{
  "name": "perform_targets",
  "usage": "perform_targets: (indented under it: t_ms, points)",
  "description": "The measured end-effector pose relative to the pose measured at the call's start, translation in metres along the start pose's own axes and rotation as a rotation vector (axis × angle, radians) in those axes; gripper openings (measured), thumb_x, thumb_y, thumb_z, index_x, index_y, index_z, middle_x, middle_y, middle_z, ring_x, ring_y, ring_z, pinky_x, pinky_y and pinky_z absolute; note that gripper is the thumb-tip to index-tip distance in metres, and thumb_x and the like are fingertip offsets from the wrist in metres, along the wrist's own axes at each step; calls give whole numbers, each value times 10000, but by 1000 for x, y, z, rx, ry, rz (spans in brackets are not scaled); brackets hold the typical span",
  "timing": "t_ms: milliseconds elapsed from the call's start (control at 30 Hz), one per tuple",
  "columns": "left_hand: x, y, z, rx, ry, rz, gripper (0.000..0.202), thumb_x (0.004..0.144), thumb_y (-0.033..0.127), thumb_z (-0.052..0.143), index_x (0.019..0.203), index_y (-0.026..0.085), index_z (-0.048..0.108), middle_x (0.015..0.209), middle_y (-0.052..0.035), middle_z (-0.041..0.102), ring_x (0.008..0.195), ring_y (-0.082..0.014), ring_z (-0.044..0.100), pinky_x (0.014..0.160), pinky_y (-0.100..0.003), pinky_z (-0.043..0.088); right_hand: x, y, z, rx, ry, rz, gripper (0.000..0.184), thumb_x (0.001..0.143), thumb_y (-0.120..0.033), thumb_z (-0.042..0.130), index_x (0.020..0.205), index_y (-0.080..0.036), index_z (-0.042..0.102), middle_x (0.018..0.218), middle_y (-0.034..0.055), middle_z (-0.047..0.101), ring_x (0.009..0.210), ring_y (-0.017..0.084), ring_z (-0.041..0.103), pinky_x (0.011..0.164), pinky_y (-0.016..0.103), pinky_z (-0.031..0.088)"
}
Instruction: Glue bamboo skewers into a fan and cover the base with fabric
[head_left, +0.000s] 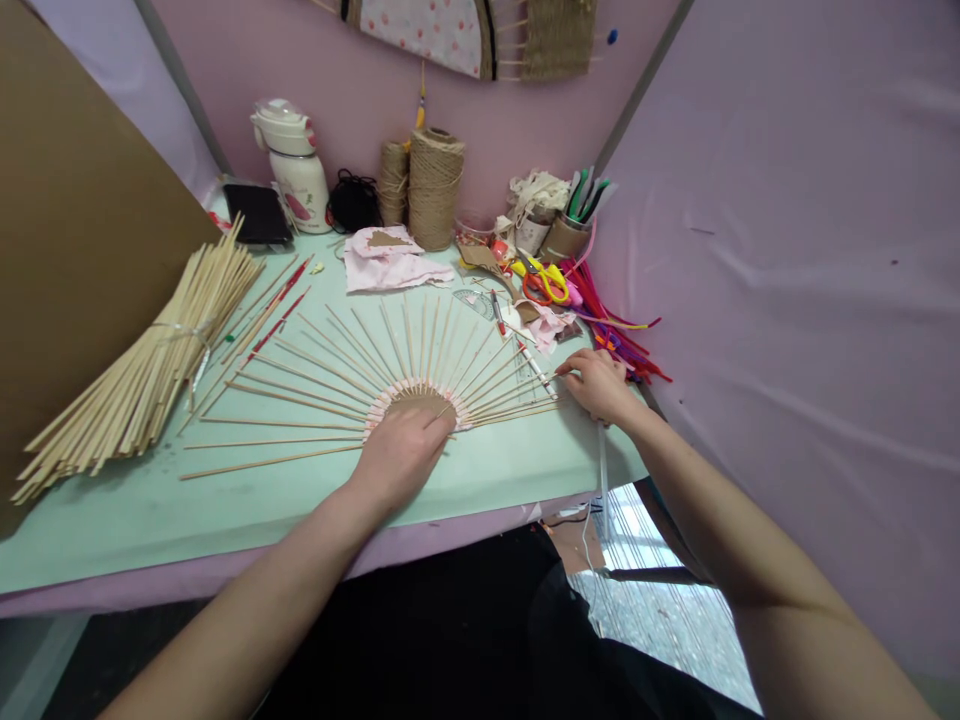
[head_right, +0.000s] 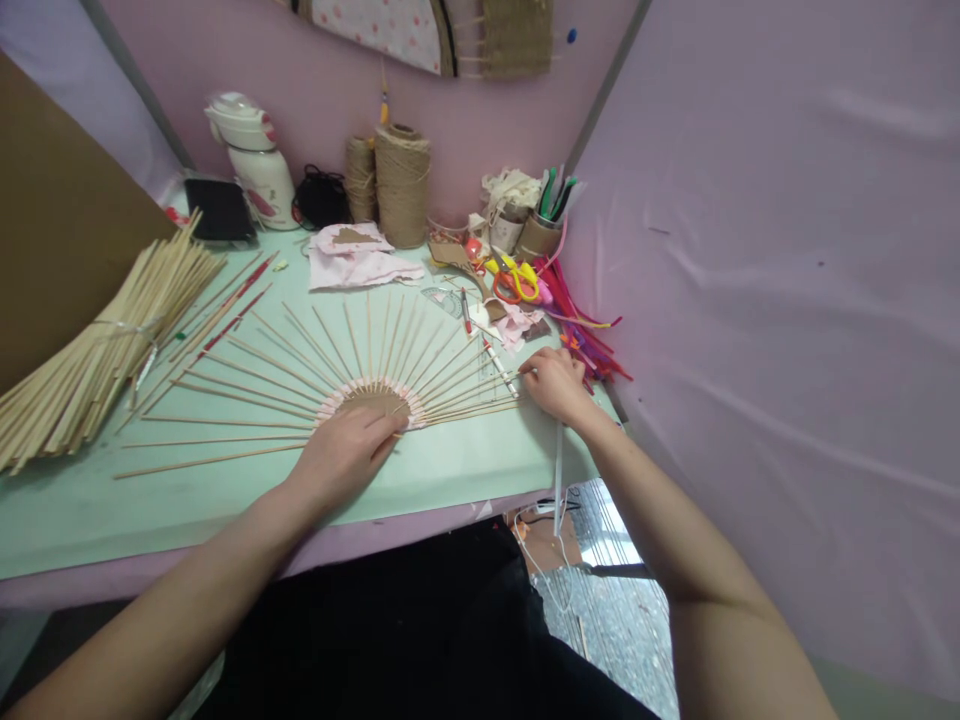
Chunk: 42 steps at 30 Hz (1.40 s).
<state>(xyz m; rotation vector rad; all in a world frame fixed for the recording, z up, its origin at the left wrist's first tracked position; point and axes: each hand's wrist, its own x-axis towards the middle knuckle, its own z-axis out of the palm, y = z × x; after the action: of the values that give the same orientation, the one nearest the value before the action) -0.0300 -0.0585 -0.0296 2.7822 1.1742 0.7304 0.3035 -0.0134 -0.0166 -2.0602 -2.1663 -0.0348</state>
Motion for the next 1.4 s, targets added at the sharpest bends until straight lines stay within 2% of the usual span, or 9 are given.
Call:
perform_targets:
  t_ms: [167, 267, 367, 500, 700, 833, 1033, 1200, 1400]
  points:
    - [2, 2, -3, -36, 7, 0, 223, 939, 147, 444, 935, 181, 665, 909, -83, 696, 860, -224, 619, 744, -361, 469, -2, -1, -1, -42, -1, -4, 284, 823, -189, 481, 883, -230, 755, 1066, 101, 703, 970, 309, 524, 755, 412, 340]
    - [3, 2, -4, -49, 13, -2, 228, 938, 142, 439, 929, 178, 664, 897, -81, 693, 858, -223, 616, 750, -361, 472, -5, -10, -7, -48, 99, -37, 273, 846, -211, 493, 987, -215, 727, 1117, 123, 692, 1016, 331, 509, 787, 432, 320]
    - [2, 2, -3, -36, 12, -3, 219, 934, 141, 451, 960, 181, 665, 904, -82, 699, 884, -231, 620, 770, -371, 477, -11, -28, -18, -3, 157, -206, 239, 906, -234, 484, 990, -215, 707, 1096, 119, 701, 1034, 308, 522, 829, 432, 299]
    - [1, 1, -1, 9, -6, -3, 205, 934, 152, 469, 978, 184, 666, 910, -77, 705, 879, -231, 627, 762, -367, 476, -19, -56, -26, 82, 56, -507, 244, 984, -256, 450, 975, -215, 691, 1043, 92, 718, 996, 239, 577, 885, 417, 297]
    - [0, 0, 1, 46, -3, 19, 197, 921, 148, 484, 992, 175, 666, 846, -63, 694, 831, -232, 618, 744, -364, 459, -20, -78, -8, 186, 5, -741, 283, 999, -208, 413, 1102, -221, 676, 1067, 91, 705, 972, 214, 601, 821, 359, 418]
    - [1, 0, 1, 62, -18, 26, 201, 928, 167, 477, 957, 179, 675, 796, -60, 672, 798, -228, 598, 720, -358, 440, -19, -87, 4, 187, 27, -797, 286, 1002, -201, 403, 1070, -212, 680, 1036, 88, 699, 944, 210, 594, 794, 344, 445]
    - [0, 0, 2, 52, -60, 4, 220, 928, 168, 477, 967, 177, 693, 770, -65, 654, 779, -229, 589, 707, -356, 432, -20, -94, 6, 219, 75, -791, 251, 992, -193, 442, 985, -200, 693, 939, 87, 686, 881, 199, 574, 762, 337, 453]
    - [-1, 0, 2, 12, -44, -3, 223, 923, 166, 486, 1008, 166, 692, 812, -76, 663, 817, -237, 593, 736, -368, 442, -24, -94, 4, 255, 184, -793, 197, 980, -194, 492, 956, -191, 688, 897, 80, 683, 852, 193, 567, 739, 330, 457]
    - [-5, -2, 4, -2, 5, 11, 271, 934, 198, 467, 1031, 186, 720, 748, -73, 625, 751, -226, 571, 689, -355, 439, -33, -98, 6, 246, 204, -807, 170, 958, -180, 532, 967, -174, 701, 886, 82, 690, 817, 187, 572, 714, 328, 463]
